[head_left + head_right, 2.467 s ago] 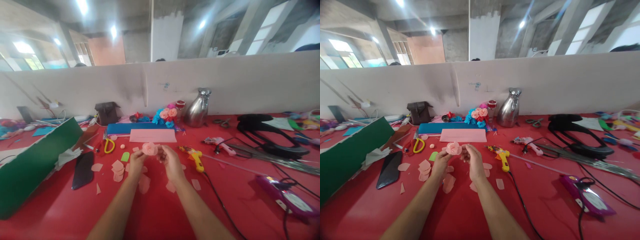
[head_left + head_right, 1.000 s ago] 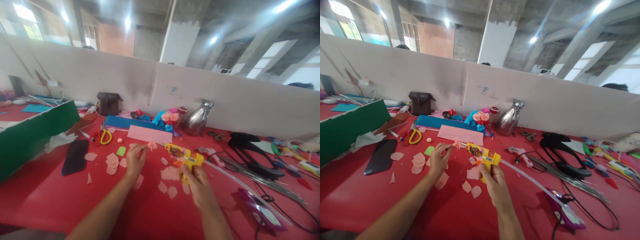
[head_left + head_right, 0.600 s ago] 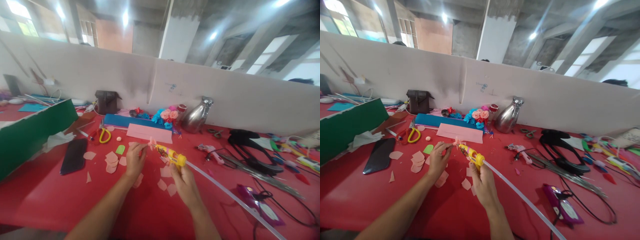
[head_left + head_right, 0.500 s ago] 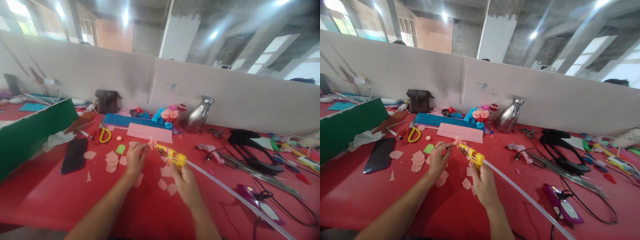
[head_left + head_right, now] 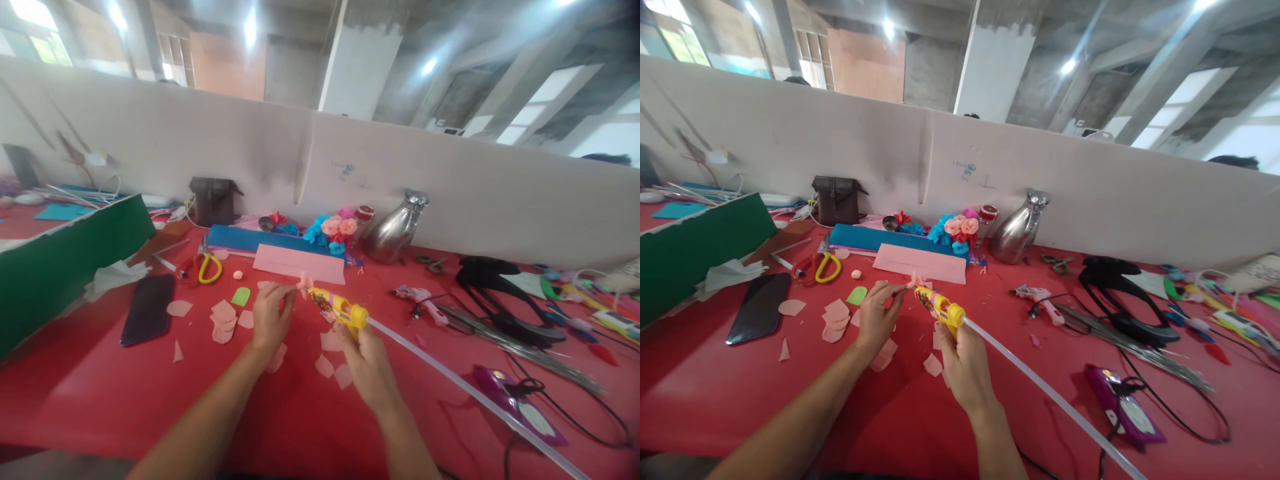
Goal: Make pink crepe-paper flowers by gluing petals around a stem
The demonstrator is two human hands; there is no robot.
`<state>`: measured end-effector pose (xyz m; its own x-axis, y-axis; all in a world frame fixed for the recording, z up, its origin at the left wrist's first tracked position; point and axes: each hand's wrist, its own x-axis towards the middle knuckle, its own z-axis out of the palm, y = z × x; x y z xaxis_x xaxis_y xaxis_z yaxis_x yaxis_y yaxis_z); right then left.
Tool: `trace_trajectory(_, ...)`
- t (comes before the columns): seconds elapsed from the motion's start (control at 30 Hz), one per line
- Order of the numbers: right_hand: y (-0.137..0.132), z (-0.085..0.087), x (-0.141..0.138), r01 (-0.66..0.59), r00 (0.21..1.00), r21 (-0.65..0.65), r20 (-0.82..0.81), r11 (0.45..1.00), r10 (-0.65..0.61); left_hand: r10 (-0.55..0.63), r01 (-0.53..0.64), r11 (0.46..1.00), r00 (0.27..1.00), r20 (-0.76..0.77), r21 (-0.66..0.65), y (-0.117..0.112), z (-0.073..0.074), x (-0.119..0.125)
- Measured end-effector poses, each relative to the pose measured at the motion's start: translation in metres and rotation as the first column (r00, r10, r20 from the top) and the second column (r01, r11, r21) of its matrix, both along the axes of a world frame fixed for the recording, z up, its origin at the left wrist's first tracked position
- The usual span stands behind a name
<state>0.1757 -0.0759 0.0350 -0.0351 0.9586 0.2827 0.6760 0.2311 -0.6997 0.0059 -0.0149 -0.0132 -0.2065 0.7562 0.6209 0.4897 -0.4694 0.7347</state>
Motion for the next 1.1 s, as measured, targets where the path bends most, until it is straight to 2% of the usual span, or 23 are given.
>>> trace_trajectory(0.33, -0.0011, 0.0003, -0.0011, 0.022, 1.000, 0.004, 0.010, 1.000, -0.022, 0.002, -0.002, 1.000, 1.000, -0.013, -0.023, -0.0009, 0.0006, -0.0003)
trace_trajectory(0.7, -0.0062, -0.0011, 0.0002, -0.013, 0.999, 0.015, 0.050, 1.000, 0.012, -0.011, 0.011, 0.999, 1.000, 0.013, -0.031, 0.0003, -0.0010, -0.0011)
trace_trajectory(1.1, 0.0017, -0.0051, -0.0031, 0.005, 1.000, -0.010, -0.007, 1.000, -0.005, -0.028, 0.030, 0.998, 0.999, 0.040, -0.058, -0.0016, 0.0021, 0.0006)
